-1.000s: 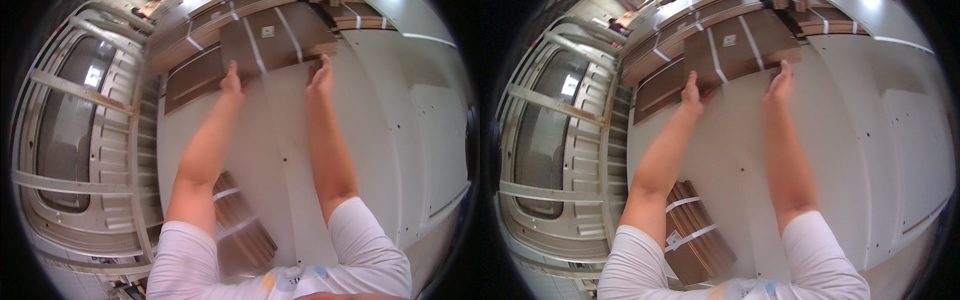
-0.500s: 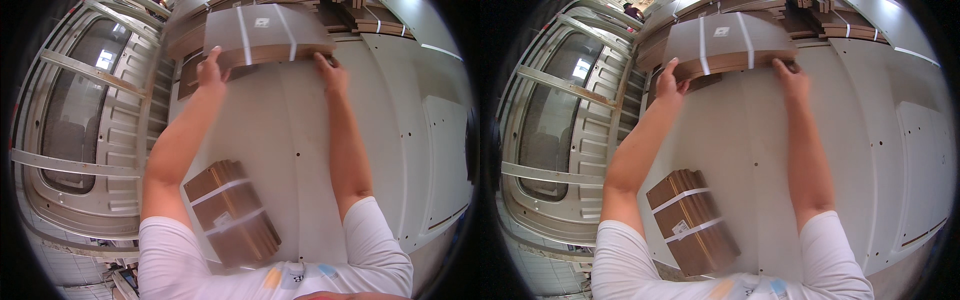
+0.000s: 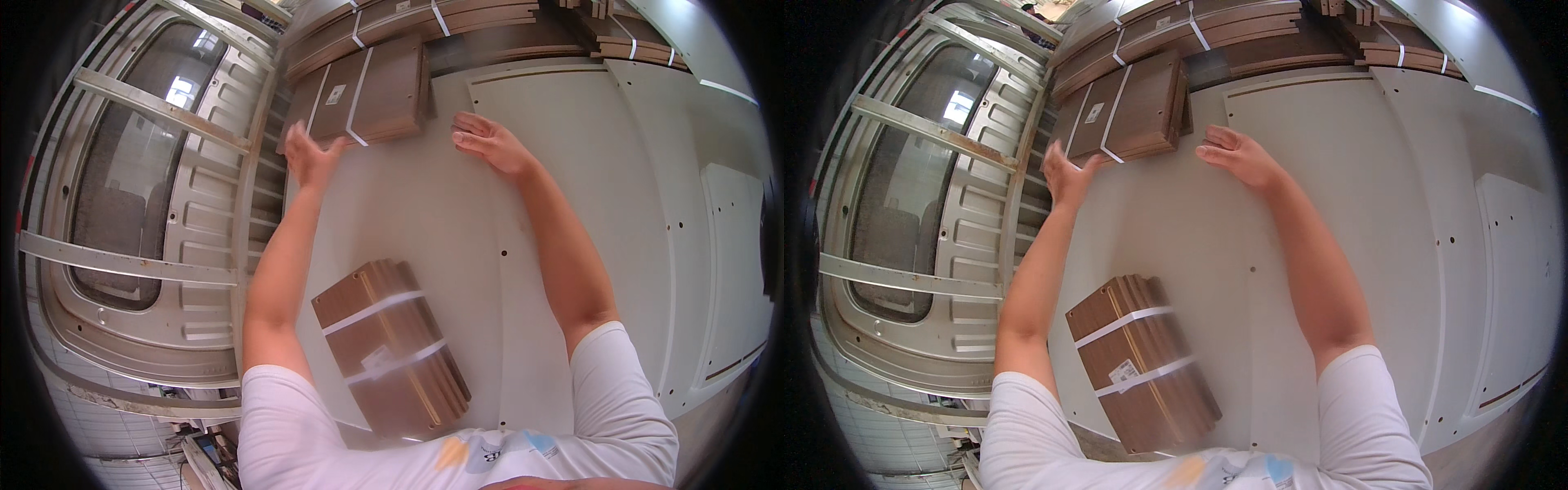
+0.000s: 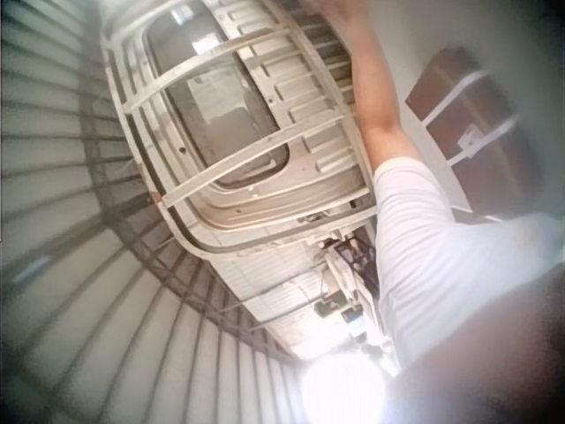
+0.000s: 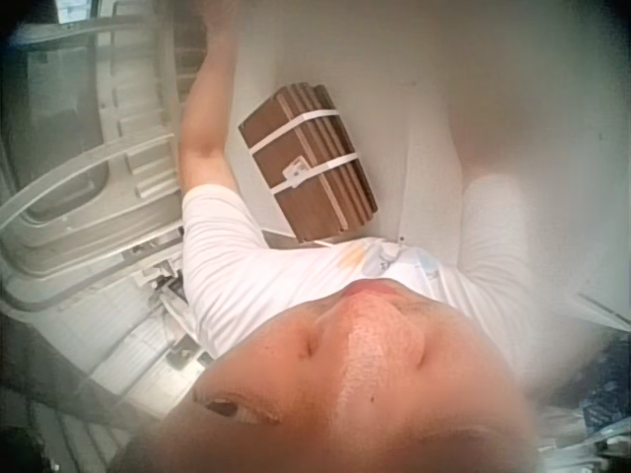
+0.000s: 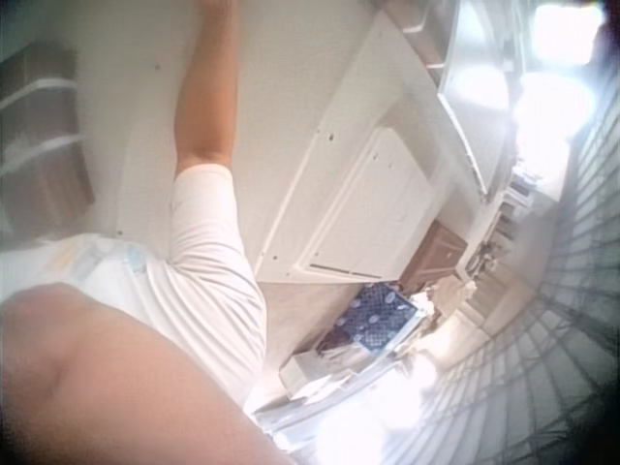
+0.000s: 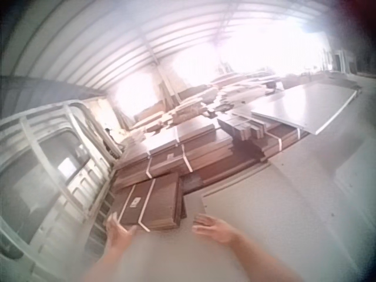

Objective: The person picks up wooden boards from the floor and stacks them onto the back of a truck, organizing them next to several bundles of already-packaged boards.

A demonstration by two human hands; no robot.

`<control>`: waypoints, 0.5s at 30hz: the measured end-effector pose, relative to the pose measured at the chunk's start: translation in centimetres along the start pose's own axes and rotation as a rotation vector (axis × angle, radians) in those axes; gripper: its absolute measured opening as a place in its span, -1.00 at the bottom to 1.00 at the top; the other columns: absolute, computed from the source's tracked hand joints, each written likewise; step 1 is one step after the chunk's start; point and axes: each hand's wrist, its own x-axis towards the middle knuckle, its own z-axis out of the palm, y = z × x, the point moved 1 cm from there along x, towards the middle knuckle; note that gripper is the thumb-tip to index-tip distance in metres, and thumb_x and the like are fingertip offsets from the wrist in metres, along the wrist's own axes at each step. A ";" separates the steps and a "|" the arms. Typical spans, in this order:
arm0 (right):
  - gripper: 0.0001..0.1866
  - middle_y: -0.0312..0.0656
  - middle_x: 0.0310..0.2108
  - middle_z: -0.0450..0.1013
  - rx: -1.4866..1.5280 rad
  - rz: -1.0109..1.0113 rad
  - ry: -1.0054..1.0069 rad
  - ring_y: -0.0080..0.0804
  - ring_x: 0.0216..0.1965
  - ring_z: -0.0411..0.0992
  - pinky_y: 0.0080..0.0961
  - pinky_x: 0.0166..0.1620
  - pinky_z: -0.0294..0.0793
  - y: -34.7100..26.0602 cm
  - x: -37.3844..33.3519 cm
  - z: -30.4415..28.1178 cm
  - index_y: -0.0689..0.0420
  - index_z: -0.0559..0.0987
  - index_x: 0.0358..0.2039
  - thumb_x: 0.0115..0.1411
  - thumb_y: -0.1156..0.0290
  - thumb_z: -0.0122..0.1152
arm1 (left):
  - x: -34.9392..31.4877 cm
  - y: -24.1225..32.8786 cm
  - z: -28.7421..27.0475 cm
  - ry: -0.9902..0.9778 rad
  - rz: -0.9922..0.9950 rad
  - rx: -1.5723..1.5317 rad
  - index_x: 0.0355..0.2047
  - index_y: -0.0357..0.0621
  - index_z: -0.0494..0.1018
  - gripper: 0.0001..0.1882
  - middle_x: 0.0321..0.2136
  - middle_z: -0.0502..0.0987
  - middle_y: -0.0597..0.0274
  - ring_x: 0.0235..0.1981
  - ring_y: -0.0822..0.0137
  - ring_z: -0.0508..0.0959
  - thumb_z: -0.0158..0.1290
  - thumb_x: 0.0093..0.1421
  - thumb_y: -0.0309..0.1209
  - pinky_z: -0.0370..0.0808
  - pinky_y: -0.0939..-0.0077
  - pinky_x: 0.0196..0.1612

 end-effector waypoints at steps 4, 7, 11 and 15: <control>-0.06 0.15 0.45 0.16 0.016 -0.031 -0.014 -0.16 0.43 0.22 -0.29 0.39 0.29 -0.5 -0.6 0.6 0.44 0.16 0.43 0.29 0.13 0.41 | -1.0 9.3 -1.4 -0.082 0.628 0.116 0.42 0.14 0.21 -0.01 0.42 0.23 0.18 0.42 0.02 0.23 0.36 0.05 0.13 0.23 -0.06 0.39; -0.11 0.10 0.43 0.21 0.038 -0.035 0.038 -0.20 0.39 0.27 -0.30 0.37 0.33 -0.4 -0.8 0.2 0.40 0.20 0.42 0.31 0.12 0.38 | 0.1 12.6 0.5 -0.095 0.579 0.139 0.39 0.28 0.28 -0.09 0.39 0.32 0.28 0.39 0.02 0.30 0.34 0.06 0.14 0.30 -0.06 0.35; -0.21 -0.03 0.39 0.29 0.056 0.000 0.051 -0.28 0.34 0.34 -0.33 0.31 0.40 -1.1 -1.8 -0.3 0.30 0.29 0.39 0.33 0.12 0.35 | 4.6 10.1 2.6 -0.206 0.432 0.131 0.37 0.33 0.33 -0.16 0.40 0.34 0.33 0.38 0.01 0.33 0.30 0.10 0.15 0.34 0.05 0.36; -0.35 -0.14 0.26 0.42 0.016 -0.026 0.120 -0.40 0.24 0.42 -0.38 0.21 0.49 -1.9 -1.7 -0.3 0.22 0.41 0.32 0.34 0.16 0.34 | 7.6 7.1 2.3 -0.300 0.473 0.093 0.39 0.29 0.31 -0.15 0.44 0.28 0.35 0.41 0.05 0.30 0.29 0.12 0.15 0.34 0.14 0.37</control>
